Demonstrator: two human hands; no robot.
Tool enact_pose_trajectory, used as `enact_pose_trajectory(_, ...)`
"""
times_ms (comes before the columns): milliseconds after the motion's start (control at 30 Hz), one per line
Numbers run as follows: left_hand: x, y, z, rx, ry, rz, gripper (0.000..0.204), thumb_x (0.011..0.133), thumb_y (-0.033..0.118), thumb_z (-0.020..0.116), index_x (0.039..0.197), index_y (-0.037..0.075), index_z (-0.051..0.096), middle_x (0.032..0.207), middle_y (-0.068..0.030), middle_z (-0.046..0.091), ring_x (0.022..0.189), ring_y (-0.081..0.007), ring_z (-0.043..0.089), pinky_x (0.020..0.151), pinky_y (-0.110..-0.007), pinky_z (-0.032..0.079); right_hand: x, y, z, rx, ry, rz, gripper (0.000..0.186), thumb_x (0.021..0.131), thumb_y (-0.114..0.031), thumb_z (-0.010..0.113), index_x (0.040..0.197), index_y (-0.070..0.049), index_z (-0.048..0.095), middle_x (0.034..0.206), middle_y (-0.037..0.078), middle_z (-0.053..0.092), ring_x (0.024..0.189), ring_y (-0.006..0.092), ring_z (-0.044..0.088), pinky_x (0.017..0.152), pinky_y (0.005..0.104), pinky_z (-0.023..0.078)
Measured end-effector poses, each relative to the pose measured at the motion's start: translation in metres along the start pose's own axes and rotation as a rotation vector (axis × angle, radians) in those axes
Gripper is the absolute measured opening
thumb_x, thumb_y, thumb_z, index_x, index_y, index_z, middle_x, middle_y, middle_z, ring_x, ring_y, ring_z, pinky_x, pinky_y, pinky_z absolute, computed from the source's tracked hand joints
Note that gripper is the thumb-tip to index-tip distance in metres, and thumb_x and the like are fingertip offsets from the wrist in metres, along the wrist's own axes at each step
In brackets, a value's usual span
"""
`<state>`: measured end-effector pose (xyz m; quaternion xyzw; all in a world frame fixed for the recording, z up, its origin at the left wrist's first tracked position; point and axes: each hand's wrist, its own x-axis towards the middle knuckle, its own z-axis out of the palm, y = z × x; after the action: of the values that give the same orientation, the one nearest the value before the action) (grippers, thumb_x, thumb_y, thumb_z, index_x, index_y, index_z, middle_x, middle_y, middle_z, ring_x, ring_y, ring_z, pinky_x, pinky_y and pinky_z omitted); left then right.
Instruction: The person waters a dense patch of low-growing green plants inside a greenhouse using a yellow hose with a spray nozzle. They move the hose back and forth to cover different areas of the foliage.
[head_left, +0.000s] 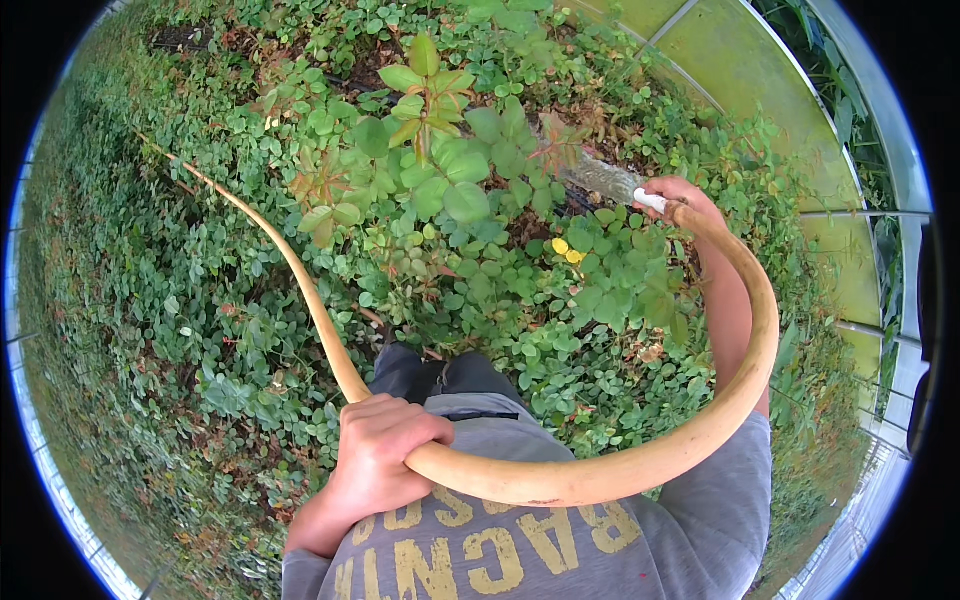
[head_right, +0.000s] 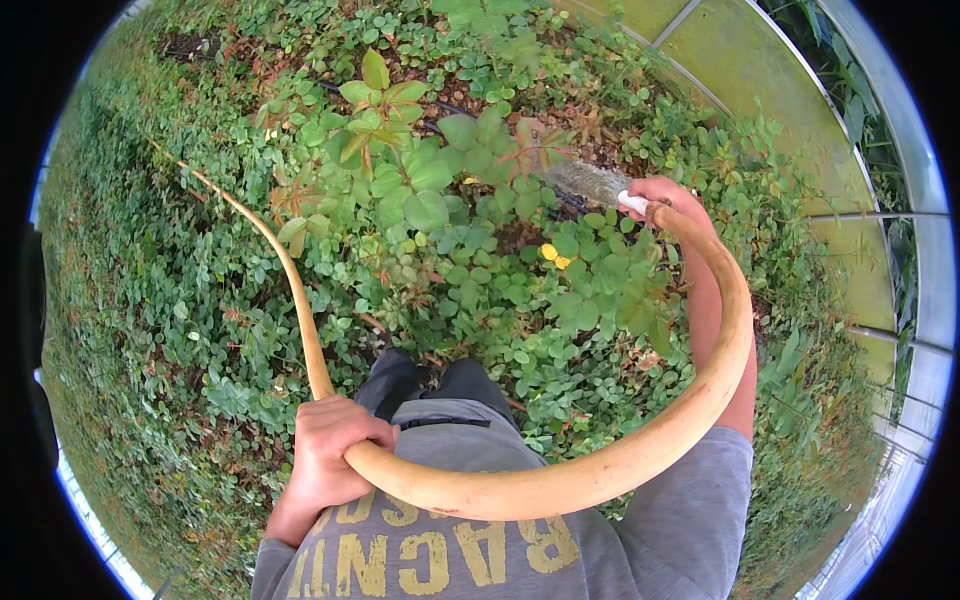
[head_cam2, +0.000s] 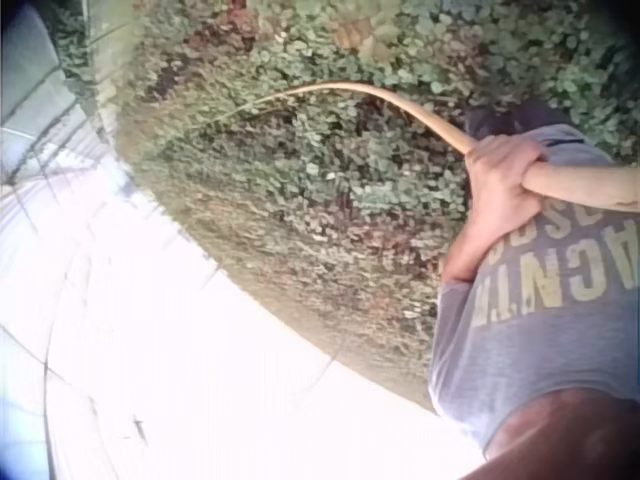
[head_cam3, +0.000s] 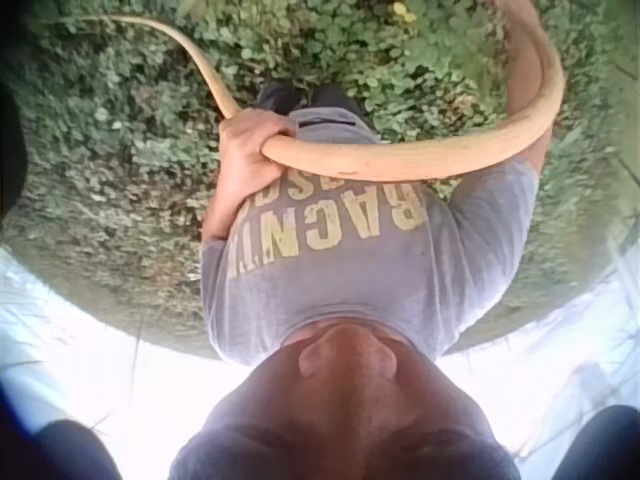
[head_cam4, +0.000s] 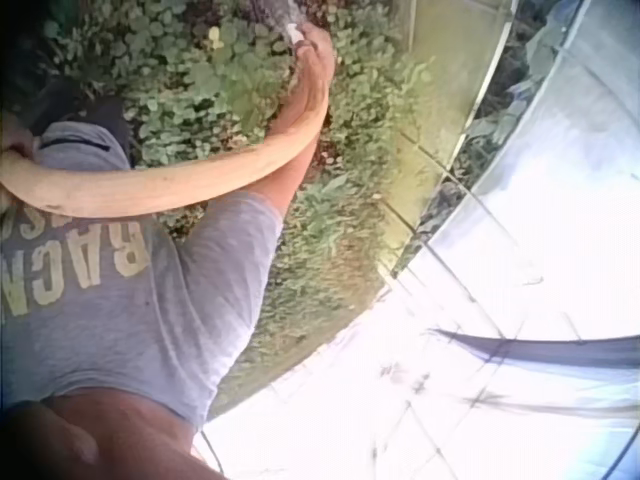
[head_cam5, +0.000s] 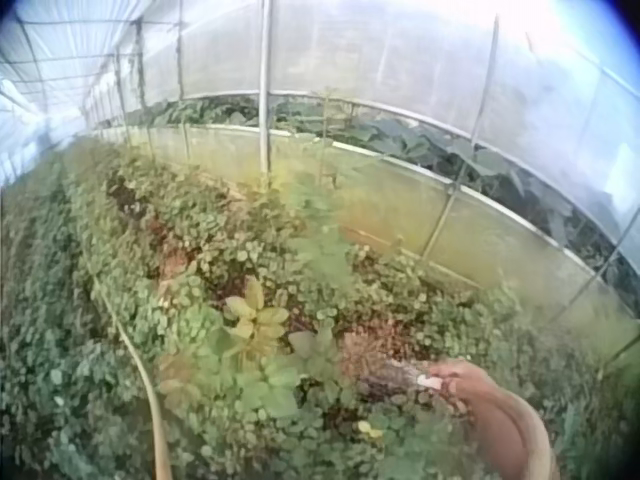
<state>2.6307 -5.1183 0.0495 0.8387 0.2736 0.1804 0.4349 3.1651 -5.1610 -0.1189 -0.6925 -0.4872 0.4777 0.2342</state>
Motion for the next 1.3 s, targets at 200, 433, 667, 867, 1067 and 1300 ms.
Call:
enact_pose_trajectory(200, 0.0, -0.002, 0.016, 0.01, -0.029, -0.017, 0.018, 0.052, 0.001, 0.072, 0.064, 0.009, 0.061, 0.056, -0.0015, 0.059, 0.05, -0.0222, 0.058, 0.05, -0.033, 0.042, -0.001, 0.024, -0.022, 0.32, 0.179, 0.601, 0.024, 0.087, -0.022, 0.053, 0.088, 0.0, 0.064, 0.07, 0.005, 0.063, 0.05, 0.0138, 0.053, 0.043, 0.0247, 0.041)
enact_pose_trajectory(433, 0.005, 0.015, 0.012, 0.087, 0.003, -0.039, 0.021, 0.057, 0.002, 0.077, 0.06, 0.009, 0.058, 0.054, -0.0021, 0.058, 0.049, -0.0217, 0.058, 0.051, -0.032, 0.042, 0.046, -0.047, -0.009, 0.557, -0.002, 0.046, 0.028, 0.087, -0.027, 0.056, 0.086, -0.001, 0.067, 0.068, 0.003, 0.064, 0.056, 0.0112, 0.056, 0.051, 0.0275, 0.046)
enact_pose_trajectory(667, 0.005, 0.006, 0.029, 0.062, -0.06, -0.064, 0.017, 0.06, 0.001, 0.078, 0.062, 0.006, 0.061, 0.058, -0.0043, 0.063, 0.055, -0.0232, 0.062, 0.054, -0.033, 0.046, 0.025, 0.02, -0.038, 0.298, 0.296, 0.489, 0.028, 0.088, -0.026, 0.058, 0.082, 0.0, 0.068, 0.067, 0.006, 0.065, 0.056, 0.0142, 0.059, 0.048, 0.0257, 0.042)
enact_pose_trajectory(867, 0.01, 0.017, 0.016, 0.1, -0.05, -0.025, 0.019, 0.058, 0.002, 0.079, 0.063, 0.008, 0.061, 0.057, -0.0041, 0.061, 0.053, -0.0235, 0.061, 0.053, -0.033, 0.046, 0.048, -0.022, -0.031, 0.489, 0.159, 0.221, 0.032, 0.087, -0.026, 0.059, 0.089, 0.005, 0.064, 0.076, 0.011, 0.067, 0.057, 0.0175, 0.06, 0.056, 0.0293, 0.049)
enact_pose_trajectory(1067, 0.006, 0.001, 0.013, 0.039, -0.048, 0.006, 0.02, 0.051, 0.001, 0.075, 0.067, 0.01, 0.065, 0.06, -0.0017, 0.063, 0.056, -0.0212, 0.063, 0.055, -0.031, 0.047, 0.063, -0.023, -0.039, 0.432, 0.237, 0.382, 0.02, 0.086, -0.018, 0.058, 0.083, -0.001, 0.068, 0.064, 0.005, 0.063, 0.048, 0.0125, 0.058, 0.04, 0.0256, 0.043)
enact_pose_trajectory(1300, -0.003, -0.01, -0.023, -0.043, 0.081, -0.042, 0.022, 0.052, -0.002, 0.071, 0.071, 0.008, 0.064, 0.062, -0.0023, 0.062, 0.058, -0.0232, 0.062, 0.054, -0.032, 0.045, 0.116, -0.098, -0.019, 0.347, 0.067, 0.028, 0.028, 0.088, -0.027, 0.057, 0.086, -0.001, 0.067, 0.065, 0.005, 0.064, 0.052, 0.012, 0.056, 0.046, 0.0254, 0.042)
